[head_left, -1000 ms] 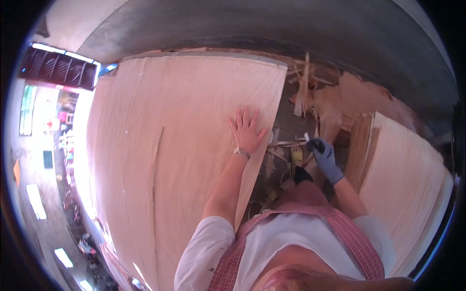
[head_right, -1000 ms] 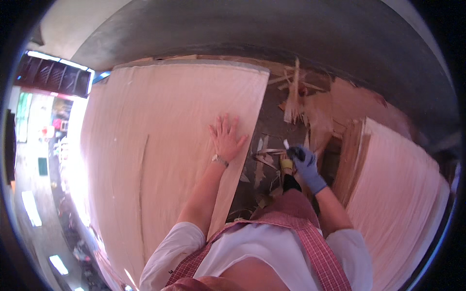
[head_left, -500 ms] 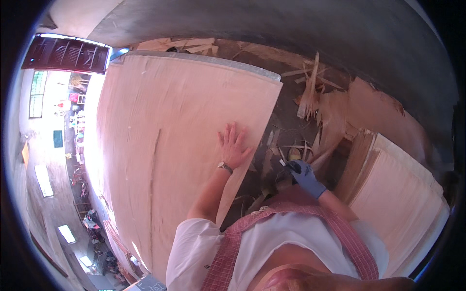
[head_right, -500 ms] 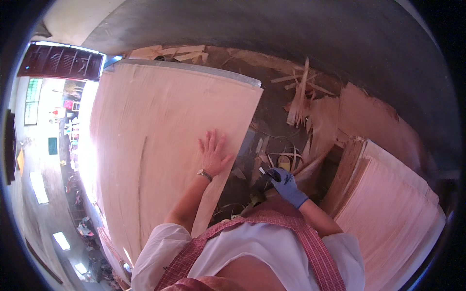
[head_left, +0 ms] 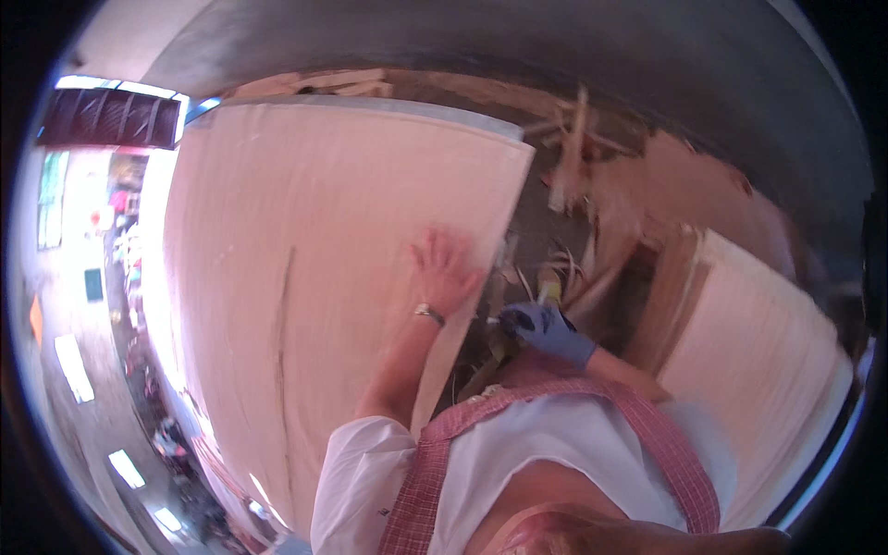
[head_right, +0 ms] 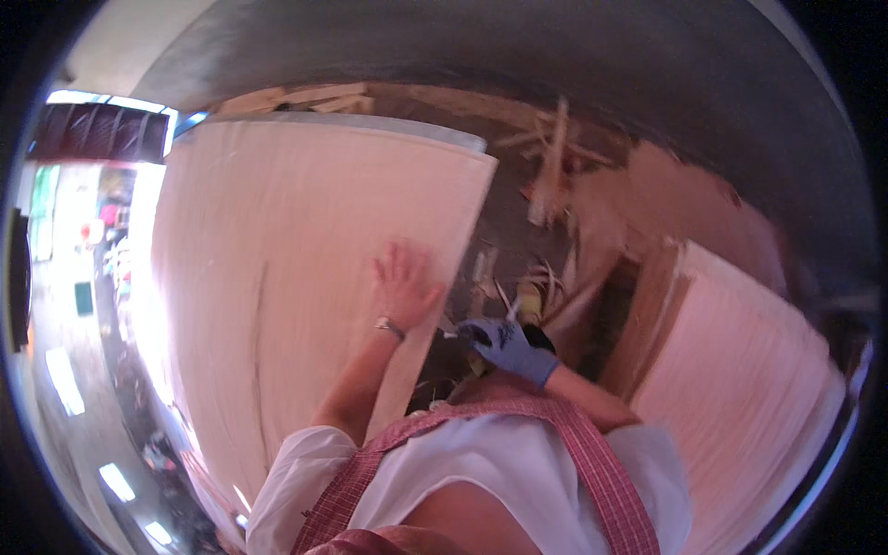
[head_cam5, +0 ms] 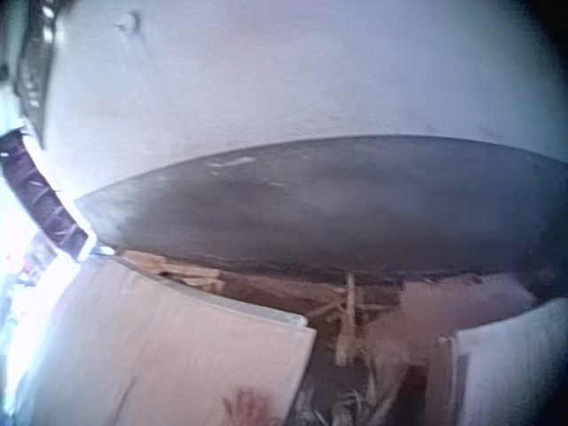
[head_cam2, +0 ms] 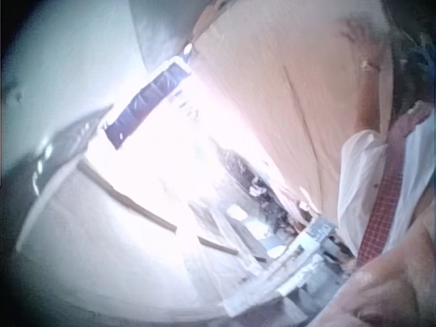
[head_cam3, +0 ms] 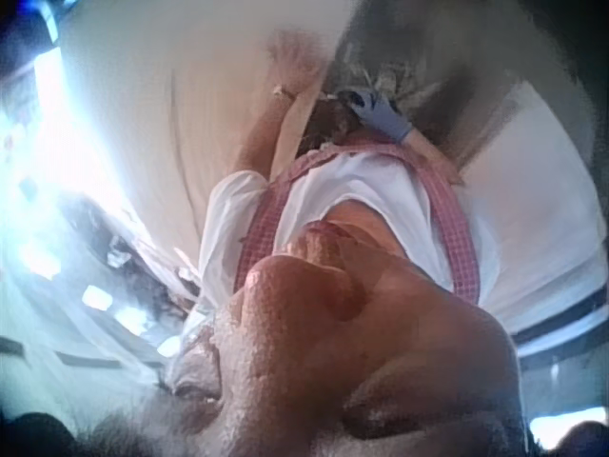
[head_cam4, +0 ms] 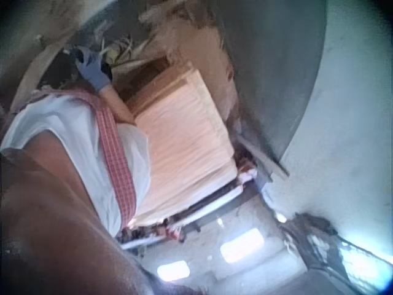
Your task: The person measures wood veneer sheets with a tape measure and cuts off thin strips using a hand-held cutter, then uses a long wooden stick to sweep scraps and wood shavings from the workspace floor.
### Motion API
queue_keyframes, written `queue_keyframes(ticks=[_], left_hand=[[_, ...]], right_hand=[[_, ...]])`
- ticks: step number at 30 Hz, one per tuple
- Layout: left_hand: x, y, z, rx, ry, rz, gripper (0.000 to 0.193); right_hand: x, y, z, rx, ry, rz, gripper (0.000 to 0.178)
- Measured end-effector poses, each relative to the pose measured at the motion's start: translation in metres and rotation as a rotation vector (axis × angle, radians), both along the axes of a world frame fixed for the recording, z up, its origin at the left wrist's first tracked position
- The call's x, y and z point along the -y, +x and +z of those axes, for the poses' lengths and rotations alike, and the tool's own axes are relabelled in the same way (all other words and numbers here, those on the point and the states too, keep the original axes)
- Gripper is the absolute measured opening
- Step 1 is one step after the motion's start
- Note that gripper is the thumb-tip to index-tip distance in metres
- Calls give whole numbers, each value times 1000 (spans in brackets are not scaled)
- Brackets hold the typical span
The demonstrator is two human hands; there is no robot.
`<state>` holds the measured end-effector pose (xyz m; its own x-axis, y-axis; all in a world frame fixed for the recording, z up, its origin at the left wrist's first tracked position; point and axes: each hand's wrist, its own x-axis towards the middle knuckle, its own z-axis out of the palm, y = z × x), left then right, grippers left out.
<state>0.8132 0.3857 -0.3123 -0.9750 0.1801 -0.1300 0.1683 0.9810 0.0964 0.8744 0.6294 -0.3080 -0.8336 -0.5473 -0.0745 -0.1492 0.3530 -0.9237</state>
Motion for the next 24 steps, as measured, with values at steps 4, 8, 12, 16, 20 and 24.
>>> queue_keyframes(ticks=[4, 8, 12, 16, 20, 24], left_hand=[[10, 6, -1, -73, 62, 8, 78], [14, 13, -3, -100, 118, 29, 76], [12, 10, -2, -96, 131, 9, 74], [29, -9, -26, -14, 351, 109, 72], [77, -3, -43, -403, 801, 532, 60], [93, 34, -5, -624, 1173, 1027, 61]], right_hand=[[33, 18, 5, 81, -65, 67, 27], [42, 26, 34, 96, 20, 197, 26], [42, 40, 38, 155, -41, 241, 28], [76, 41, 79, 596, -339, 256, 30], [128, 36, 124, 799, -427, 455, 36], [155, 51, 124, 397, 85, 532, 55]])
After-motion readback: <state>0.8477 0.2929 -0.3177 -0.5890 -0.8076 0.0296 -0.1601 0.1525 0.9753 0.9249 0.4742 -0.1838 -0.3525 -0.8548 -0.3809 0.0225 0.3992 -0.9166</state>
